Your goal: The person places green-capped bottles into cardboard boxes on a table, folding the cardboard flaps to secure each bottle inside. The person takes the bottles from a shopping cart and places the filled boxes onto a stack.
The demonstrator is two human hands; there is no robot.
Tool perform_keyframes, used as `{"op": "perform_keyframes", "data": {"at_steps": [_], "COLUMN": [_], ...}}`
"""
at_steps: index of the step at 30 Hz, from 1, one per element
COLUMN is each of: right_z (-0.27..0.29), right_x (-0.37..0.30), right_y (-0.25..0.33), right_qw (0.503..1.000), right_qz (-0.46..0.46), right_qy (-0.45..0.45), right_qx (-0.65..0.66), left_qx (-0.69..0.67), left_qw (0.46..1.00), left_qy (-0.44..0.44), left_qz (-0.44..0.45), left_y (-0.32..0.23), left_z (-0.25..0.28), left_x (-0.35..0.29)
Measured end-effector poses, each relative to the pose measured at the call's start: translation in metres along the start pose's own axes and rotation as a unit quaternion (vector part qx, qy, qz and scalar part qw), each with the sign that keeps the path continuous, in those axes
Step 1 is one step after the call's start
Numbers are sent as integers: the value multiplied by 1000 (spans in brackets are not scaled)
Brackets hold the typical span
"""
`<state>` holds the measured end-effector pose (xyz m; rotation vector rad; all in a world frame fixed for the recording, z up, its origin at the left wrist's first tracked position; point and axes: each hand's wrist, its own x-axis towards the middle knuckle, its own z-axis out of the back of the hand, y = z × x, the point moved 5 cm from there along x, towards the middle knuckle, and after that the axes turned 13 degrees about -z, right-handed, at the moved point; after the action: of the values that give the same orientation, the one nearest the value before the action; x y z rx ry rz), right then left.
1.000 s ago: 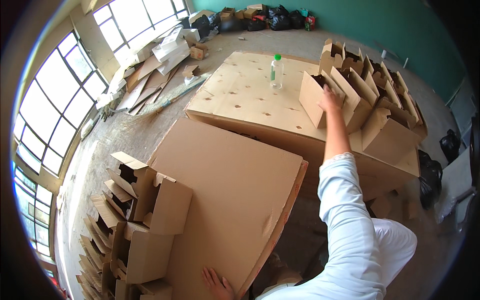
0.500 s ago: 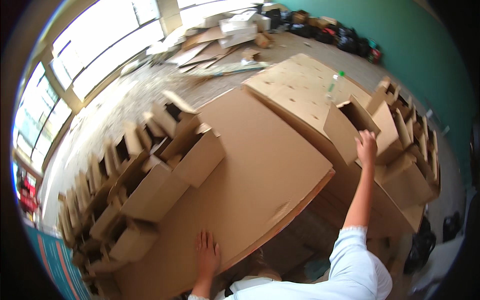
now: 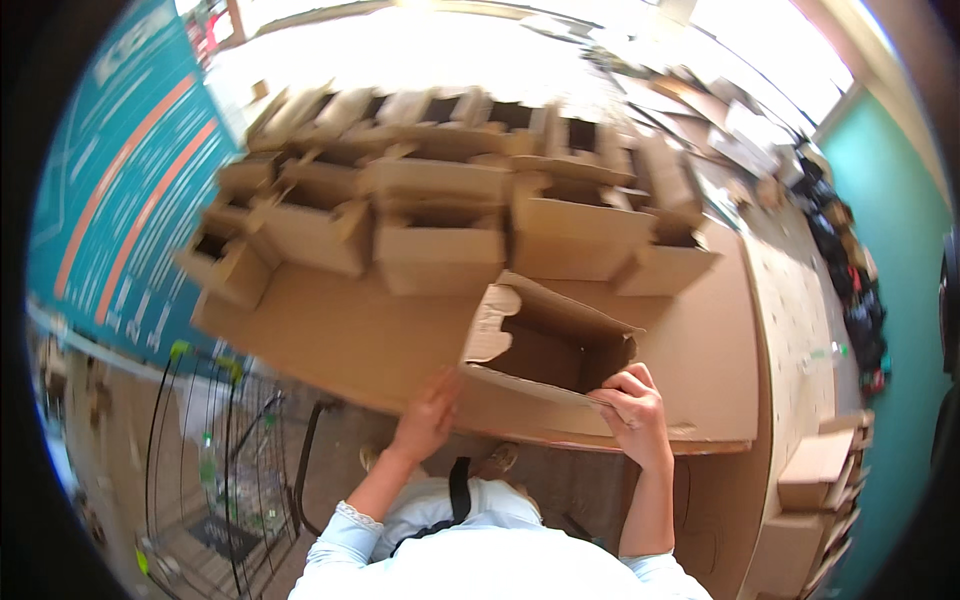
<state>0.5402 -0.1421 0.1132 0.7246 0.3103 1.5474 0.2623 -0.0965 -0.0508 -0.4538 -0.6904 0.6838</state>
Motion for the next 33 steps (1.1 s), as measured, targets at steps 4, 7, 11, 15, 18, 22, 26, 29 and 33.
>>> {"op": "perform_keyframes", "data": {"at_steps": [4,7,11,15,18,22,26,29,33], "right_z": [-93,-153,-205,-221,-221,-229,-236,-236,-231], "right_x": [40,53,57,74,79,84,88,89,79], "right_y": [105,158,183,192,182,191,195,197,198], "right_qw": [991,992,986,975,971,960,955,945,955], "right_qz": [106,80,43,41,37,-21,-41,-19,-25], "right_qy": [46,60,94,149,164,168,163,179,148], "right_qx": [-66,-73,-129,-162,-171,-225,-246,-274,-255], "left_qx": [149,222,226,237,236,166,132,207,133], "left_qw": [954,886,805,766,665,772,805,793,787], "left_qy": [-215,-323,-291,-139,-110,21,206,176,105], "left_qz": [150,248,465,581,700,613,541,546,594], "left_y": [64,118,205,292,347,409,432,441,402], "left_z": [151,252,318,287,276,255,187,147,201], "left_x": [-117,-229,-419,-569,-635,-632,-563,-564,-533]}}
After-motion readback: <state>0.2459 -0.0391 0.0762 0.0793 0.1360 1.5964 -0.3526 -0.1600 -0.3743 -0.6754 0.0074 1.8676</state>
